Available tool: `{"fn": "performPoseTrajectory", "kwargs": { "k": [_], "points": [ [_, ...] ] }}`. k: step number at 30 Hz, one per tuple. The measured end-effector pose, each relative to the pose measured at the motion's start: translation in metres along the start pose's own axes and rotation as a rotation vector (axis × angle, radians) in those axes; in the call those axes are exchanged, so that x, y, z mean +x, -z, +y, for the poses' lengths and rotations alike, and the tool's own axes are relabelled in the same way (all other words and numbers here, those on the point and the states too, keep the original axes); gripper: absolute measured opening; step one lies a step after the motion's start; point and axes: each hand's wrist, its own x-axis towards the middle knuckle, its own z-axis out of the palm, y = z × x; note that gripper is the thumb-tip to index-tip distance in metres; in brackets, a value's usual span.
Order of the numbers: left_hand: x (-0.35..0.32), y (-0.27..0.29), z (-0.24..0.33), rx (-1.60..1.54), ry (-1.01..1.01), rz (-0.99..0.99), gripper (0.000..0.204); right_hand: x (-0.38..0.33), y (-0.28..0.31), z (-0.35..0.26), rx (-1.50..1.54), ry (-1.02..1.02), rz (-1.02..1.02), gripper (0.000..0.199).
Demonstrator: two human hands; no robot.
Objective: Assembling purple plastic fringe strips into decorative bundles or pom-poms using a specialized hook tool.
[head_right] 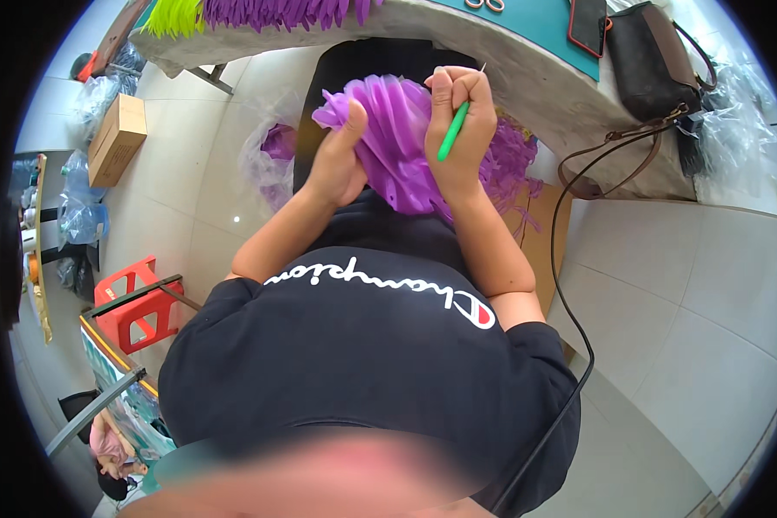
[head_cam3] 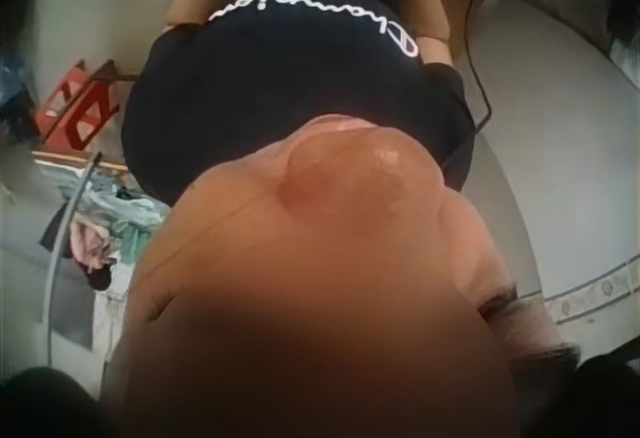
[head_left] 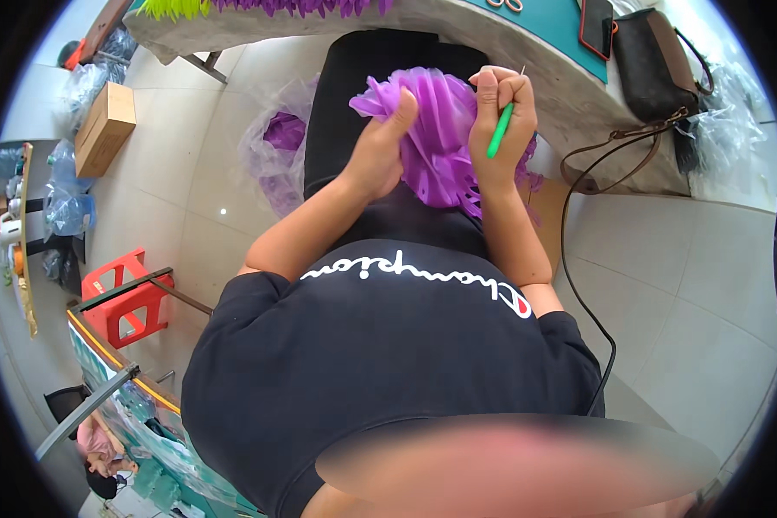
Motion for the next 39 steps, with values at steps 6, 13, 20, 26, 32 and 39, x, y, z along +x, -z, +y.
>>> {"fn": "performPoseTrajectory", "kwargs": {
  "k": [6,13,20,26,32,39],
  "points": [
    [0.004,0.016,-0.011,0.410,-0.052,-0.015,0.014,-0.012,0.014,0.010,0.146,-0.045,-0.112,0.029],
    [0.008,0.024,-0.013,0.306,-0.018,0.000,0.018,-0.025,0.046,0.003,0.207,-0.273,-0.269,0.007],
    [0.000,0.012,-0.011,0.417,-0.142,-0.079,0.016,-0.041,0.040,-0.012,0.229,-0.274,-0.141,0.017],
    [0.002,0.015,-0.015,0.281,-0.166,0.000,0.011,-0.041,0.043,-0.012,0.269,-0.210,-0.149,0.018],
    [0.003,0.019,-0.014,0.369,-0.199,0.023,0.014,-0.042,0.042,-0.005,0.192,-0.079,-0.199,0.015],
    [0.002,0.018,-0.015,0.407,-0.237,0.012,0.014,-0.045,0.039,-0.002,0.248,-0.211,-0.181,0.014]
  ]
}}
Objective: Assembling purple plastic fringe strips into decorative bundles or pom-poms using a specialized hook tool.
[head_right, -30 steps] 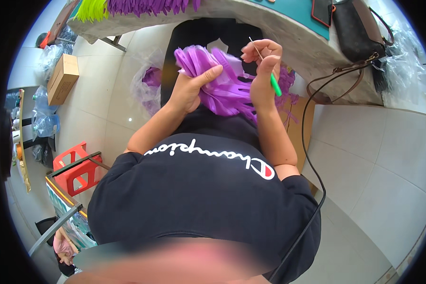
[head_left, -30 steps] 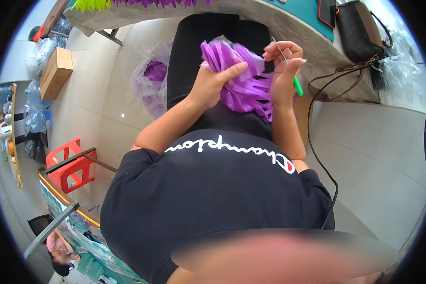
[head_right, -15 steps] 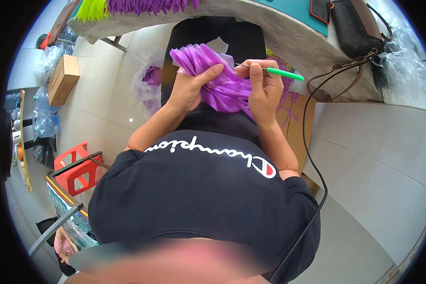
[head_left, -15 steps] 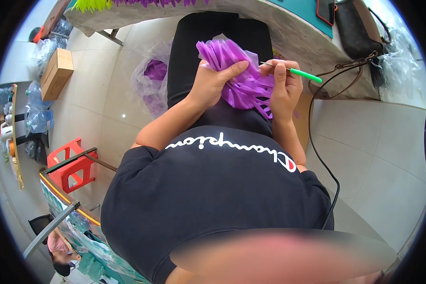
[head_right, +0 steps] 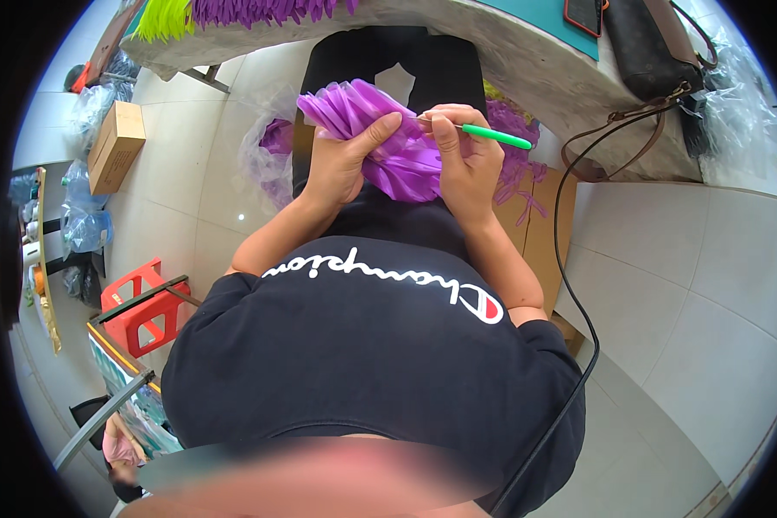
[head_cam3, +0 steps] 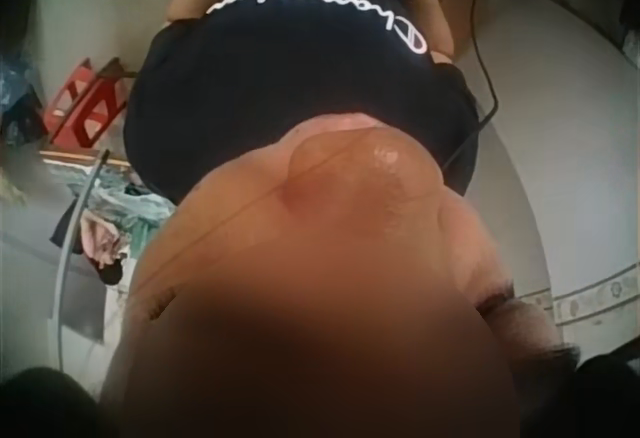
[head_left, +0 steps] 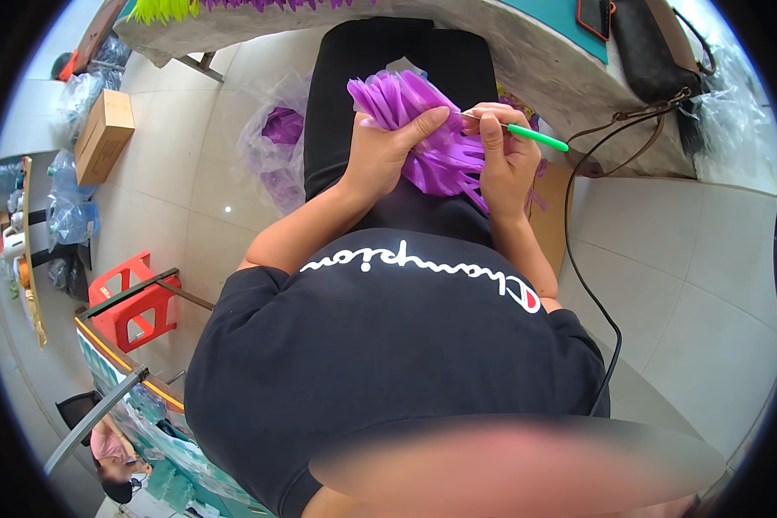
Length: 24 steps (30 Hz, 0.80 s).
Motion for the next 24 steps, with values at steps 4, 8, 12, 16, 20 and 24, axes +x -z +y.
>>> {"fn": "performPoseTrajectory", "kwargs": {
  "k": [4,8,12,16,20,24],
  "points": [
    [0.001,-0.001,0.000,-0.028,-0.027,-0.002,0.015,0.001,0.000,-0.001,-0.018,0.032,-0.007,0.015],
    [0.002,-0.001,-0.003,0.035,-0.098,0.004,0.016,0.005,0.001,-0.003,-0.229,0.172,-0.036,0.009],
    [0.002,0.001,-0.004,0.155,-0.084,0.010,0.018,0.023,0.010,-0.001,-0.623,0.582,-0.028,0.004],
    [-0.004,-0.002,0.016,0.066,0.372,-0.326,0.029,0.089,0.060,0.008,-0.615,0.642,0.269,0.013],
    [-0.008,-0.005,0.027,0.065,0.476,-0.670,0.033,0.133,0.091,-0.007,-0.344,0.255,0.248,0.019],
    [-0.008,-0.011,0.023,-0.072,0.229,-0.219,0.019,0.117,0.086,-0.008,0.418,-0.443,-0.378,0.023]
  ]
}}
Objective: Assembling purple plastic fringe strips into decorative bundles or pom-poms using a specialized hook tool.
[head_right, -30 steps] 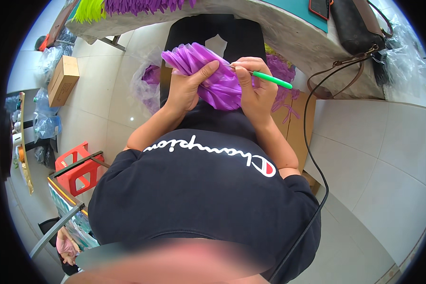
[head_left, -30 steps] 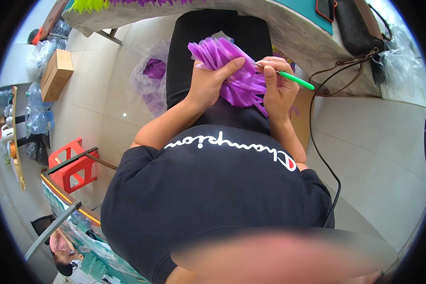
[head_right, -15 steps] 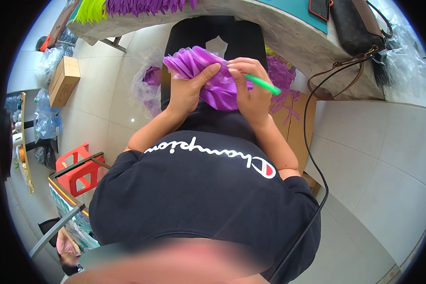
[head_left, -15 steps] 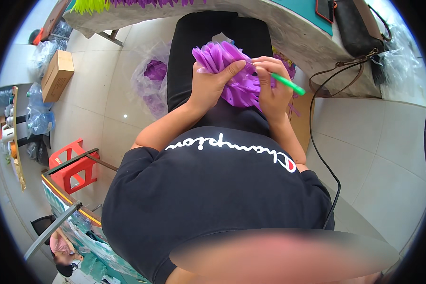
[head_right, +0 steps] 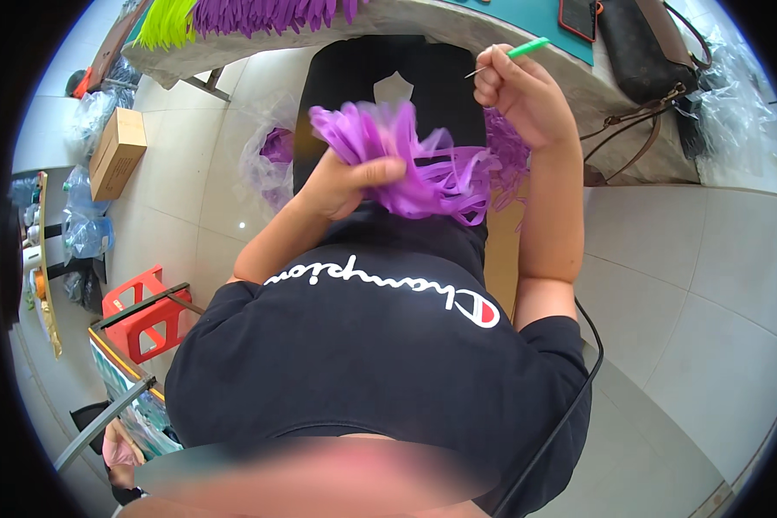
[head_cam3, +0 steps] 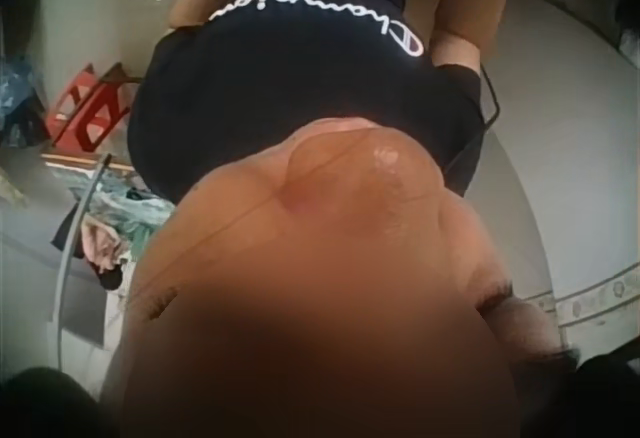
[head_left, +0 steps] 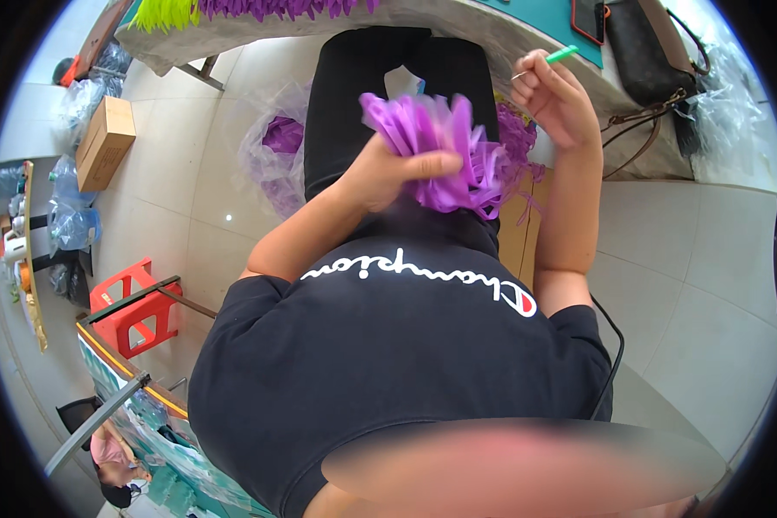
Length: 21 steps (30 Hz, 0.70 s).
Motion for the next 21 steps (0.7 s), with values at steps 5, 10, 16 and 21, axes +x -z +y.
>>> {"fn": "performPoseTrajectory", "kwargs": {
  "k": [5,10,16,21],
  "points": [
    [0.005,0.008,-0.001,-0.082,-0.175,0.218,0.010,-0.040,-0.091,0.047,-0.558,0.518,0.292,0.009],
    [0.008,0.008,-0.007,-0.048,-0.291,0.307,0.007,-0.040,-0.107,0.067,-1.149,0.868,0.091,0.011],
    [0.010,0.015,-0.010,0.008,-0.332,0.354,0.008,-0.037,-0.108,0.077,-1.237,0.949,0.108,0.015],
    [0.010,0.018,-0.012,0.022,-0.376,0.340,0.009,-0.036,-0.106,0.078,-1.301,1.008,0.060,0.021]
  ]
}}
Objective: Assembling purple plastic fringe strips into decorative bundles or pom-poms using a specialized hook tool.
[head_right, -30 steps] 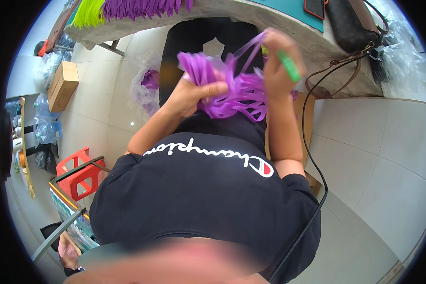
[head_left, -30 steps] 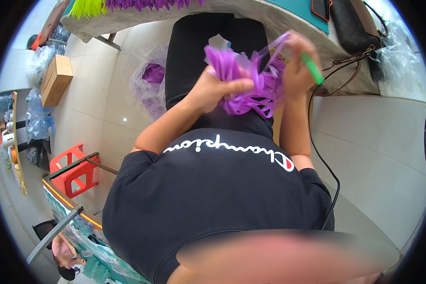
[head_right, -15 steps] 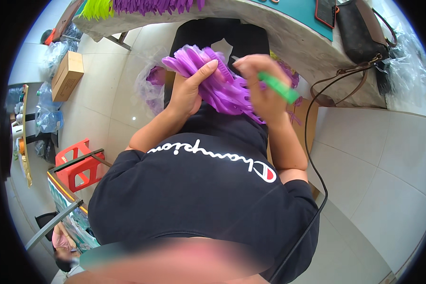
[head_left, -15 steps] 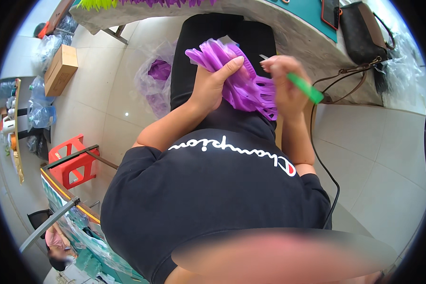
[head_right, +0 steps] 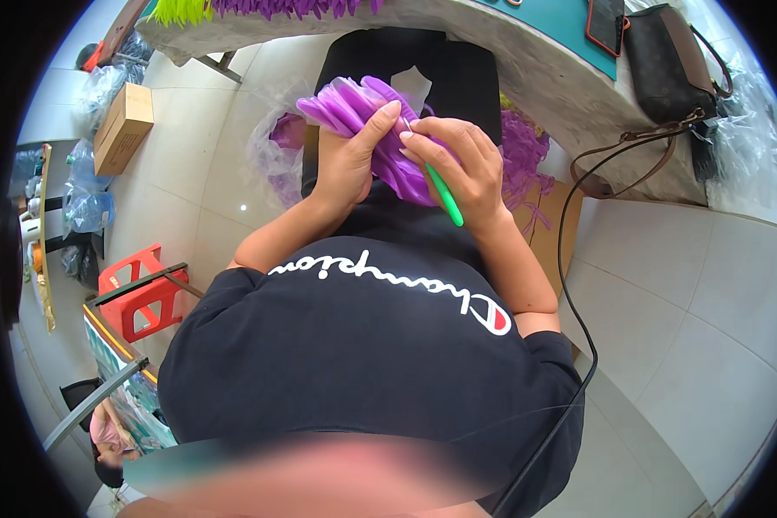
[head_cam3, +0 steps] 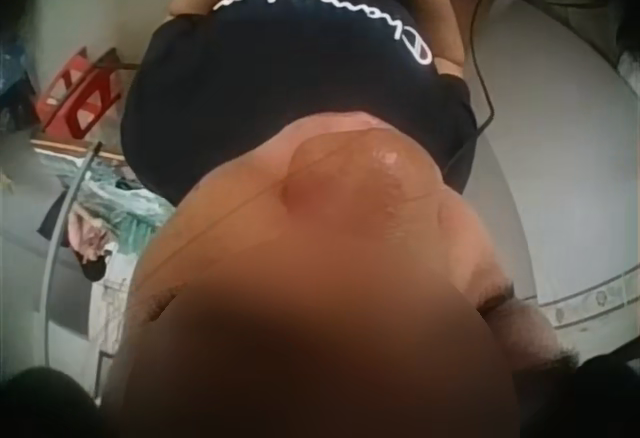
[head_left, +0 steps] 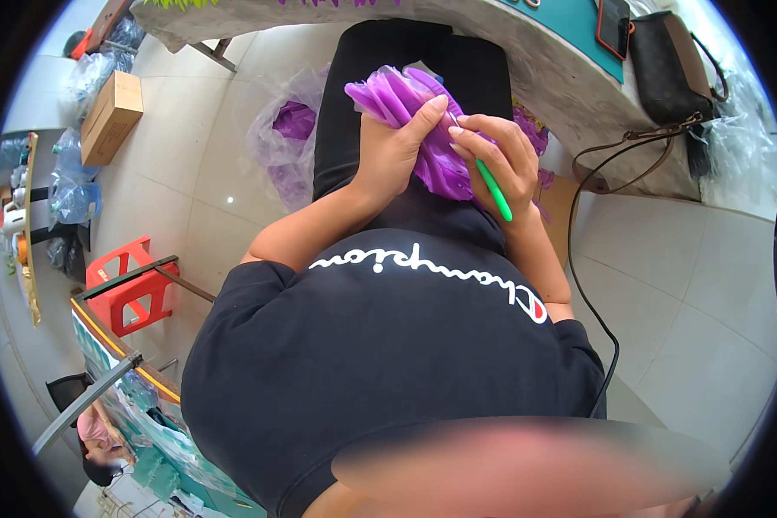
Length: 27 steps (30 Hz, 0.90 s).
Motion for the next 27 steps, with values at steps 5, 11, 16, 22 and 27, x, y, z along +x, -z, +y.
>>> {"fn": "performPoseTrajectory", "kwargs": {
  "k": [5,11,16,22,27],
  "points": [
    [-0.002,0.002,-0.004,0.085,-0.038,0.020,0.008,-0.004,-0.002,-0.004,-0.050,-0.017,-0.018,0.020],
    [0.001,0.005,-0.007,0.250,-0.166,0.041,0.008,0.007,0.004,-0.016,-0.243,-0.188,-0.144,0.007],
    [0.005,0.005,-0.006,0.173,-0.125,0.037,0.009,0.003,0.021,-0.006,0.673,-0.779,0.006,0.010],
    [-0.001,-0.008,-0.001,0.054,-0.002,-0.042,0.008,0.005,-0.001,0.008,0.603,-0.834,-0.033,0.022],
    [0.009,0.003,-0.012,0.584,-0.217,-0.150,0.021,0.009,0.029,0.009,1.048,-0.940,0.129,0.027]
  ]
}}
